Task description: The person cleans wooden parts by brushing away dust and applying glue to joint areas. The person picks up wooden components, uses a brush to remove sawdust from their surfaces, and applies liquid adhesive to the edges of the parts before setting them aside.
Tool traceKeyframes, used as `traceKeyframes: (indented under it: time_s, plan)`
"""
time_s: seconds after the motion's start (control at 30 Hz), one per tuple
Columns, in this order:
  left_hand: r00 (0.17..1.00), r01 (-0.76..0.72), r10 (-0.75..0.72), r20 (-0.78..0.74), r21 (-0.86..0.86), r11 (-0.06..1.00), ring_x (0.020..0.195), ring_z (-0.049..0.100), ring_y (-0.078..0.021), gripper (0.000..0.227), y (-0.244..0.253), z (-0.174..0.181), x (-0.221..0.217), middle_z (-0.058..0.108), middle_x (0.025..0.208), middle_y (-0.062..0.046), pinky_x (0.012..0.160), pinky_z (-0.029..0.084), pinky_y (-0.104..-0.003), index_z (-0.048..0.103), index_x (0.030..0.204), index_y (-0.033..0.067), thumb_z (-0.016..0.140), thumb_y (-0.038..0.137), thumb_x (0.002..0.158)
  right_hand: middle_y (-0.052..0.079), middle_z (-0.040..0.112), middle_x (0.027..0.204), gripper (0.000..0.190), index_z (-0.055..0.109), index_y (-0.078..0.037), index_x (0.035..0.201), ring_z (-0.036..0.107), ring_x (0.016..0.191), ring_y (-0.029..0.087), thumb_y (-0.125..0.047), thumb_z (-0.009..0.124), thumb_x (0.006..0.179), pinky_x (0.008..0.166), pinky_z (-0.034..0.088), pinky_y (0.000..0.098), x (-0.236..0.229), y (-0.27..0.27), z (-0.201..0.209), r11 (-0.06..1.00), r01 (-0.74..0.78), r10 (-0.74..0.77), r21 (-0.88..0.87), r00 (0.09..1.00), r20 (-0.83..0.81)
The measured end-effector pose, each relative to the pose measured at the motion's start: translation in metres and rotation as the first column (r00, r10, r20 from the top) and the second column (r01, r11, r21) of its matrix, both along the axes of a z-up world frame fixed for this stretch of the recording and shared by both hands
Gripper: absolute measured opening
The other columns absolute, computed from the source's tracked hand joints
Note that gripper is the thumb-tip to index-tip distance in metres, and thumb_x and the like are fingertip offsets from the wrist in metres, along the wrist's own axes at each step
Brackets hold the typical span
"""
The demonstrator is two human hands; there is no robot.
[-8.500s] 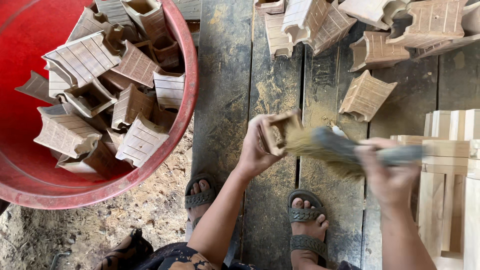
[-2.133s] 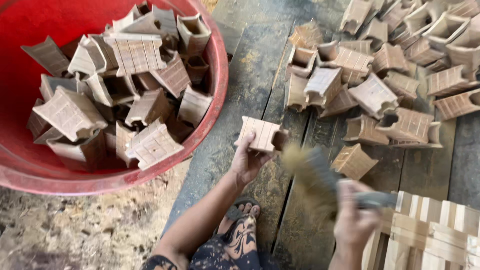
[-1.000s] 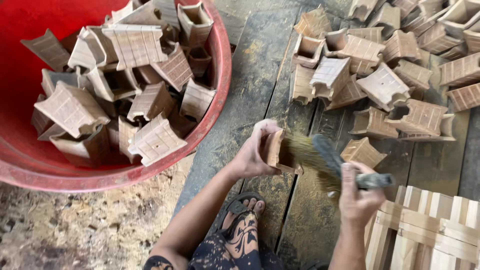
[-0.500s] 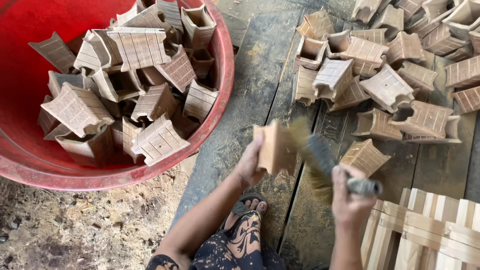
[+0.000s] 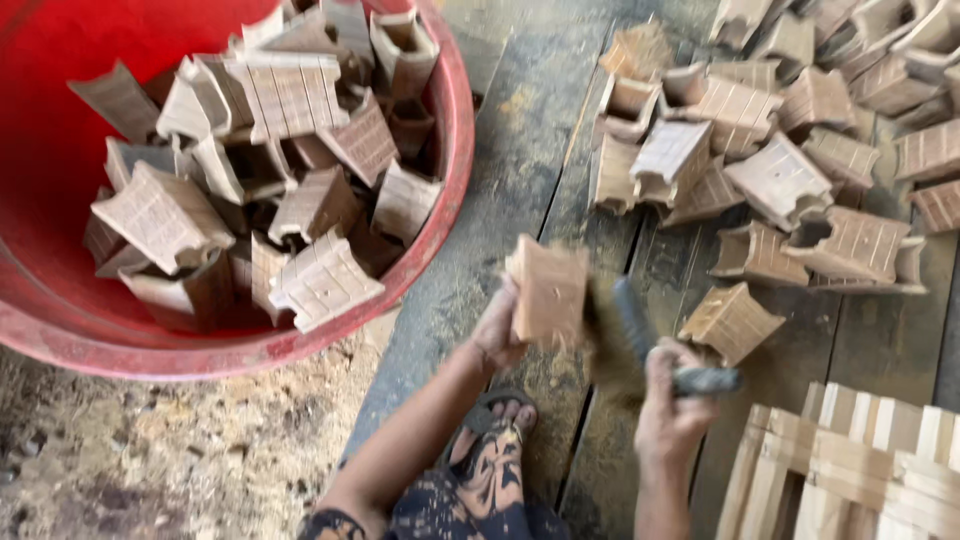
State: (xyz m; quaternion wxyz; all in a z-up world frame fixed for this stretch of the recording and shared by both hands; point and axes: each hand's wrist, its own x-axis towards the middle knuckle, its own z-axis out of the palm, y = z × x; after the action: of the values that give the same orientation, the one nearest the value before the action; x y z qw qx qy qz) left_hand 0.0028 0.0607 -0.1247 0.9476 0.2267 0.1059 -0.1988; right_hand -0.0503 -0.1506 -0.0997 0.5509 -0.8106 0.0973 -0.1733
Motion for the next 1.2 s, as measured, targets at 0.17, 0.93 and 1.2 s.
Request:
traceKeyframes:
  time_s: [0.17, 0.93, 1.2]
  plan:
    - [0.999, -0.025, 0.033, -0.037, 0.216, 0.976, 0.099, 0.055, -0.0274, 0.081, 0.013, -0.018, 0.006, 0.052, 0.127, -0.012, 0.079, 0.053, -0.047, 0.042, 0.129, 0.0181, 0.074, 0.051, 0.063, 0.014, 0.072, 0.104, 0.023, 0.068, 0.001, 0.116, 0.069, 0.085, 0.022, -0.018, 0.067, 0.102, 0.076, 0.058, 0.0285, -0.008, -0.019, -0.007, 0.996, -0.071, 0.080, -0.059, 0.983, 0.166]
    - [0.992, -0.117, 0.115, -0.043, -0.040, 0.992, 0.108, 0.060, -0.0298, 0.067, 0.006, -0.022, 0.004, 0.062, 0.123, -0.015, 0.090, 0.052, -0.048, 0.055, 0.137, 0.0122, 0.055, 0.063, 0.093, 0.002, 0.068, 0.111, 0.026, 0.068, -0.008, 0.115, 0.063, 0.101, 0.014, -0.031, 0.067, 0.103, 0.090, 0.056, 0.0277, 0.002, -0.030, -0.050, 0.939, 0.067, -0.070, 0.337, 0.998, -0.003]
    - [0.998, -0.062, 0.043, 0.045, 0.605, 0.794, 0.132, 0.045, -0.0362, 0.123, 0.005, -0.001, 0.008, 0.028, 0.153, -0.020, 0.104, 0.049, -0.058, 0.010, 0.159, 0.0163, 0.070, 0.065, 0.064, 0.015, 0.071, 0.110, 0.031, 0.065, 0.004, 0.121, 0.067, 0.084, 0.018, -0.020, 0.059, 0.102, 0.069, 0.059, 0.0202, -0.006, -0.009, -0.030, 0.963, -0.262, 0.250, 0.065, 0.956, 0.153]
